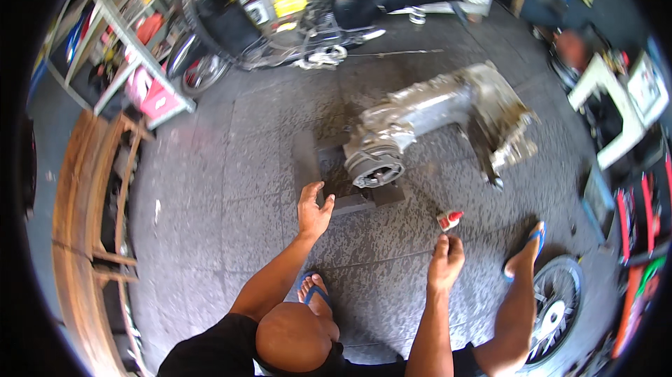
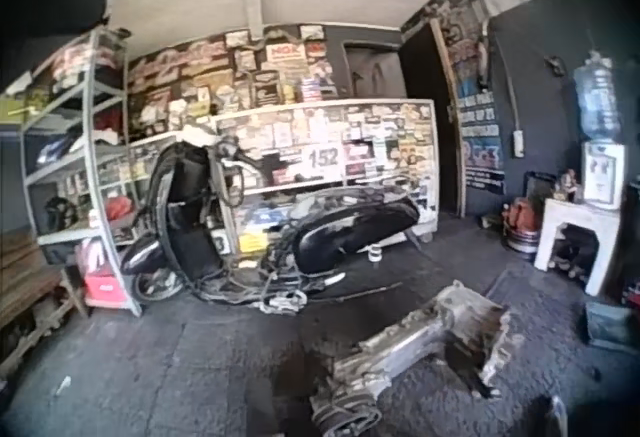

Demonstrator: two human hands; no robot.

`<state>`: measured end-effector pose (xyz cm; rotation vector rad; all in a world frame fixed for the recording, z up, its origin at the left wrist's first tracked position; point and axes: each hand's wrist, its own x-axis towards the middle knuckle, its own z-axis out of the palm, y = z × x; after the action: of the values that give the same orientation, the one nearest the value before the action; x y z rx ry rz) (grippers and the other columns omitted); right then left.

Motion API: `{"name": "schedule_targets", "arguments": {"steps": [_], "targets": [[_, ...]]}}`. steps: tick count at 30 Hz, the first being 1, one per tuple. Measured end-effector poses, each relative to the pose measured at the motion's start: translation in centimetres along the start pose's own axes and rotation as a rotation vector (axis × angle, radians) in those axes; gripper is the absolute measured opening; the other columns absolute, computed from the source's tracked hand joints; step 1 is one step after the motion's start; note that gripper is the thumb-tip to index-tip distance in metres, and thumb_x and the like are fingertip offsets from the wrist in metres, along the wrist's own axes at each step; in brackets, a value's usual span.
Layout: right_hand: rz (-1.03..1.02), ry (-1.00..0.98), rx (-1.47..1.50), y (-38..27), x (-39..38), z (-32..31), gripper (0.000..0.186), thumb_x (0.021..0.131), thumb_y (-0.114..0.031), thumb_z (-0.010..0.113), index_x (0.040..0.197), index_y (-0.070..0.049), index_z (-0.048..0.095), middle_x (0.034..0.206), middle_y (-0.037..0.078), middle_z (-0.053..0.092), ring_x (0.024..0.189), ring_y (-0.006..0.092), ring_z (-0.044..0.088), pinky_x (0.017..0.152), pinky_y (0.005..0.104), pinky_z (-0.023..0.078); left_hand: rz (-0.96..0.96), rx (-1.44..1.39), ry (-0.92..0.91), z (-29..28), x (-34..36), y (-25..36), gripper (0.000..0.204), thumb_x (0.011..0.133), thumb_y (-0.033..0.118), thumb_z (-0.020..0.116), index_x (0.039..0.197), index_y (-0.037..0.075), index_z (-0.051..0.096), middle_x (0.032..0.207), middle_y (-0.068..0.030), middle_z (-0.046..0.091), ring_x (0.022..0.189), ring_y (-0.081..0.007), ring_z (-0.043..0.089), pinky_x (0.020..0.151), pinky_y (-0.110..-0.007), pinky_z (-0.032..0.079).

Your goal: Assembling and repairing motorcycle engine and wheel hub components.

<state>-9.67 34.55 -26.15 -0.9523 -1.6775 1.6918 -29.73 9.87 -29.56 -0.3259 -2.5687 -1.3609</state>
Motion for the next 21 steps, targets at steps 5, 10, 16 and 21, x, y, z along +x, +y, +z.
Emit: {"name": "schedule_targets", "arguments": {"steps": [5,10,16,21], "targets": [[-0.218,-0.231,-0.254,-7.7,1.6,3.0,0.022,0.096,-0.02,0.062,0.098,0.002,0.062,0.078,0.001,0.059,0.071,0.0081,0.053,0.065,0.0247,0.044,-0.06,-0.01,0.296,-0.6,-1.6,-1.4,0.034,0.081,0.009,0.071,0.113,0.001,0.063,0.117,-0.0156,0.061,0.111,-0.0373,0.055,0.095,-0.045,0.046],[-0.468,-0.476,-0.562,-15.9,3.1,10.1,0.019,0.093,-0.012,0.064,0.101,0.005,0.063,0.083,0.008,0.066,0.077,0.0124,0.06,0.072,0.0281,0.049,-0.144,0.032,0.397,-1.4,-3.4,-3.0,0.032,0.079,0.005,0.07,0.11,0.003,0.064,0.119,-0.0157,0.058,0.11,-0.0369,0.053,0.095,-0.045,0.045],[-0.722,-0.859,-0.745,-19.8,4.8,22.5,0.022,0.088,-0.01,0.07,0.106,0.002,0.065,0.089,0.015,0.071,0.079,0.0225,0.068,0.074,0.0352,0.054,-0.197,0.007,0.414,-2.3,-3.7,-6.1,0.044,0.077,0.004,0.072,0.119,0.004,0.059,0.122,-0.0185,0.056,0.11,-0.0379,0.052,0.096,-0.046,0.043],[-0.728,-1.188,-1.647,-11.3,4.3,32.5,0.029,0.086,-0.02,0.071,0.109,-0.003,0.068,0.107,0.017,0.072,0.098,0.0355,0.069,0.083,0.0459,0.053,-0.275,-0.087,0.372,-1.9,-2.7,-6.9,0.048,0.078,0.008,0.074,0.122,0.001,0.056,0.126,-0.0202,0.052,0.114,-0.0388,0.051,0.097,-0.046,0.045]]}}
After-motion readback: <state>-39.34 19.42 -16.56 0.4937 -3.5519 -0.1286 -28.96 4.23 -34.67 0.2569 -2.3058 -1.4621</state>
